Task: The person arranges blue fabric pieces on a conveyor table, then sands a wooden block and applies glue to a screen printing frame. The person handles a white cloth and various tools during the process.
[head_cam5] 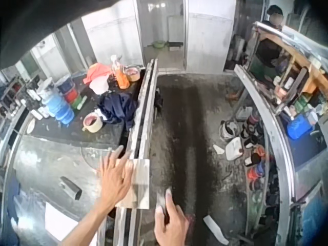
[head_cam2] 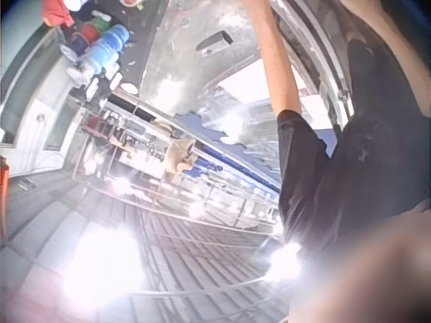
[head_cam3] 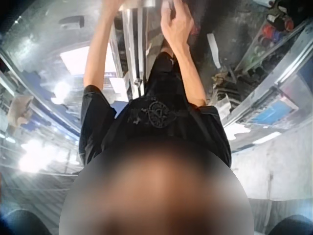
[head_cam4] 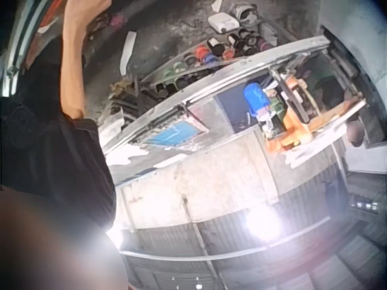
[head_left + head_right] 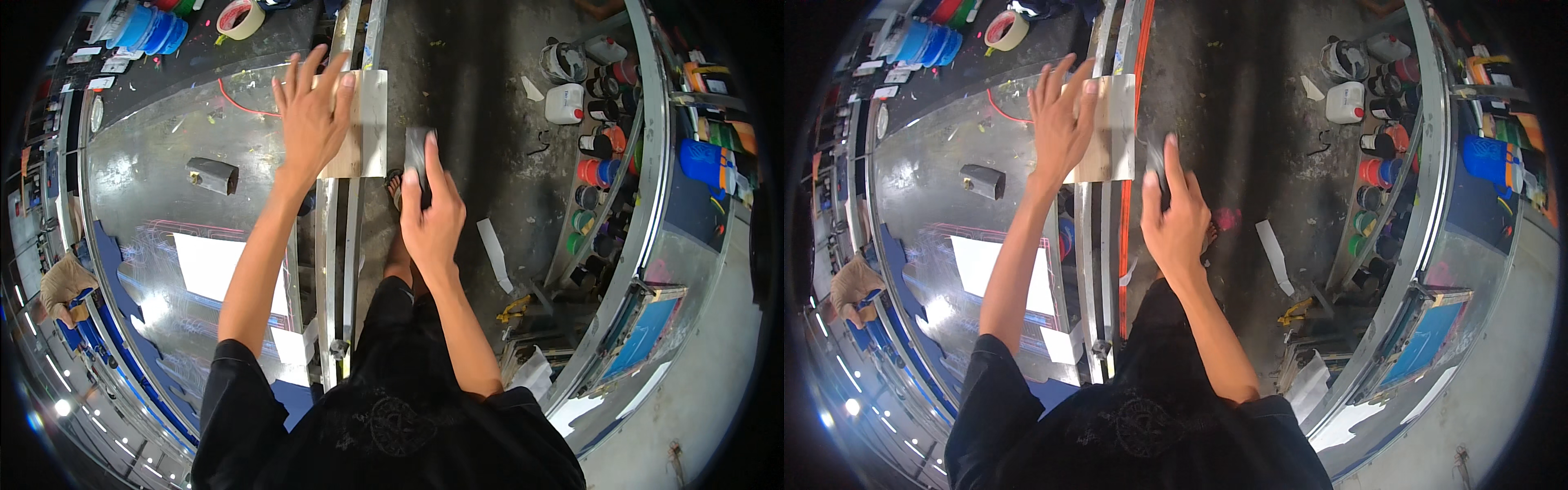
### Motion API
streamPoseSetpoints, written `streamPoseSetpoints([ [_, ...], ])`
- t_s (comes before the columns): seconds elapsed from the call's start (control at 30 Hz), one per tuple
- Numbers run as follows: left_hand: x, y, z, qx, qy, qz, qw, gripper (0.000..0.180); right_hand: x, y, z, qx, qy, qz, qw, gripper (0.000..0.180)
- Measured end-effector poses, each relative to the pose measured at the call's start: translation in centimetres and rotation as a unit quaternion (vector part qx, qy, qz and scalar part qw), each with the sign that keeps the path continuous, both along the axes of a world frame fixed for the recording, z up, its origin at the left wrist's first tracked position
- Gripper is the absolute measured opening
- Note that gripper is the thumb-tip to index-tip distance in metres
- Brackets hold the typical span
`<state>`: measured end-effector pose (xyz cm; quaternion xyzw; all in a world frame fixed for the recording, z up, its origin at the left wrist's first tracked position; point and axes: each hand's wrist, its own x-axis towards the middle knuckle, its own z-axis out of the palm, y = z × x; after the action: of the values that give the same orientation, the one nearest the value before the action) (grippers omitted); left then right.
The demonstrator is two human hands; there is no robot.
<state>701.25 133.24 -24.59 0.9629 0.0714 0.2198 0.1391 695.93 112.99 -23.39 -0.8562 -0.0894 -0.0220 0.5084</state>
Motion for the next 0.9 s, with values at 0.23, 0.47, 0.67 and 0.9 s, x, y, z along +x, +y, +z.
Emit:
streamPoseSetpoints([
  [0.23, 1.6, -0.5, -3.9, -0.072, 0.035, -0.016, 0.997, 0.031, 6.1, 5.8, -2.3, -0.072, -0.034, -0.03, 0.996, 0.049],
  [0.47, 1.3, -0.2, -4.3, -0.079, 0.04, -0.005, 0.996, 0.031, -2.4, 3.7, -4.7, -0.079, -0.048, -0.009, 0.996, 0.055],
  [0.67, 1.7, 0.0, -4.1, -0.09, 0.056, -0.012, 0.994, 0.031, 13.3, 9.7, -5.2, -0.123, -0.107, -0.039, 0.986, 0.045],
  [0.9, 1.6, -0.4, -3.3, -0.073, 0.069, -0.008, 0.995, 0.034, -1.1, 3.9, -5.8, -0.085, -0.062, 0.011, 0.994, 0.058],
])
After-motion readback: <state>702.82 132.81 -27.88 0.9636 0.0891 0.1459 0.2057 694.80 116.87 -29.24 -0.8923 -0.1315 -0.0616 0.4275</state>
